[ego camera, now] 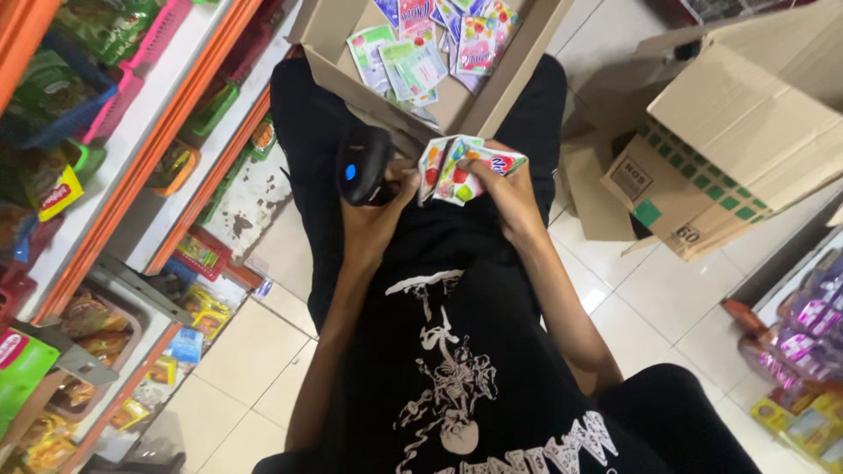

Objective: The person picks up packets of food from a cardboard box on their lap and places them onto a store shelf, using a handheld scanner to scan individual packets before stocking them.

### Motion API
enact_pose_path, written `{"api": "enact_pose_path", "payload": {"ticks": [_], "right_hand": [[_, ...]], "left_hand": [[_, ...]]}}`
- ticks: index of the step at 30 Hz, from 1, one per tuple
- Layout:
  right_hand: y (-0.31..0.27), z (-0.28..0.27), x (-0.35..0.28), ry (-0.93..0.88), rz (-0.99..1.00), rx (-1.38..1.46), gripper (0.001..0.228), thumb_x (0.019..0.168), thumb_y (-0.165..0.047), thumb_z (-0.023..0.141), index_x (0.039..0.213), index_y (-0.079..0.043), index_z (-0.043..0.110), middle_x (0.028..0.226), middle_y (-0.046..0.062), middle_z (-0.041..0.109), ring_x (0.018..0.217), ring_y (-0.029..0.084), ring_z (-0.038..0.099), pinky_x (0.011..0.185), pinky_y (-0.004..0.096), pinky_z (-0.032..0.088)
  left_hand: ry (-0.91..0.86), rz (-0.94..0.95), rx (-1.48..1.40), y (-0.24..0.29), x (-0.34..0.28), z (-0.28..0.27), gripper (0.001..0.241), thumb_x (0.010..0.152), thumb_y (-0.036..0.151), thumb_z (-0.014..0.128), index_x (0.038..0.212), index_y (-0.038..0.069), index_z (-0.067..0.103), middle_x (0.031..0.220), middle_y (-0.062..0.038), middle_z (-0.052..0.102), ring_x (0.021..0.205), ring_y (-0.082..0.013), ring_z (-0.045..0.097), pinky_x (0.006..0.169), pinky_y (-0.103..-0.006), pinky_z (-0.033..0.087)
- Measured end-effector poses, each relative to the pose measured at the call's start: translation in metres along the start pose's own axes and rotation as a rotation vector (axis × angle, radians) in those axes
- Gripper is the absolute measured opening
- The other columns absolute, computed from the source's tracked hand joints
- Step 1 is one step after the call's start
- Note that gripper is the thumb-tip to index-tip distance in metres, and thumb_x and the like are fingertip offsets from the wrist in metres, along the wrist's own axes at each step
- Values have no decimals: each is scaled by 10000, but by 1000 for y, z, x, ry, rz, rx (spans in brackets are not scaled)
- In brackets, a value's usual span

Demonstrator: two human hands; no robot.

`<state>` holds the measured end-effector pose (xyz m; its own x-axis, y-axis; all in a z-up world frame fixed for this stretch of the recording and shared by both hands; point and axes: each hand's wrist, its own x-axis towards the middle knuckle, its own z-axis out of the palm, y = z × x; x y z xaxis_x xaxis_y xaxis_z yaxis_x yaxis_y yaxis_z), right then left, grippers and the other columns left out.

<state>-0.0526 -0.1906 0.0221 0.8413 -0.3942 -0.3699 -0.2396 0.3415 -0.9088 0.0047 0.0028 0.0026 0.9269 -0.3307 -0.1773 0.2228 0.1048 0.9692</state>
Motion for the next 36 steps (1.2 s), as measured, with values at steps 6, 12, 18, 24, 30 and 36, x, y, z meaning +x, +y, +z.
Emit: {"api": "enact_pose_path", "payload": {"ticks": [6,12,18,24,30,36], "right_hand": [[-4,12,13,-28,50,33,141,854,-11,718,991,22,702,919,73,738,830,125,710,757,260,569],[-5,22,17,-24,74,22,242,842,-59,764,1061,14,693,959,67,739,855,114,707,763,252,562],[-7,22,18,-6,-3,-26,320,853,-116,814,1101,19,663,1000,88,744,879,126,721,772,274,592],[-14,31,16,2,79,38,199,907,-126,770,1024,21,703,972,126,760,835,138,735,744,282,605],[2,56,20,59,-331,-333,256,924,-100,874,946,55,672,957,142,667,797,131,633,673,288,538],[-3,65,27,-75,-1,17,422,847,-201,825,1074,-5,528,942,70,675,805,108,703,647,274,607]], "left_hand": [[-17,185,137,39,13,-17,319,773,64,913,992,-11,694,936,-3,663,781,-45,539,661,-218,422],[136,60,46,44,28,-23,197,898,133,829,1005,7,723,895,2,705,802,-54,656,730,-221,529],[170,74,154,76,38,-42,178,874,96,829,975,-5,722,887,-17,732,766,-68,684,726,-228,579],[102,155,185,82,41,-39,104,920,38,798,955,-2,708,879,-35,727,775,-79,681,717,-238,564],[-110,142,-73,57,32,-31,262,915,-40,799,980,39,558,1030,-60,675,886,-88,608,766,-236,505],[-93,109,-215,51,27,-34,227,935,-1,775,982,55,560,1042,-22,672,897,-63,615,784,-224,507]]}}
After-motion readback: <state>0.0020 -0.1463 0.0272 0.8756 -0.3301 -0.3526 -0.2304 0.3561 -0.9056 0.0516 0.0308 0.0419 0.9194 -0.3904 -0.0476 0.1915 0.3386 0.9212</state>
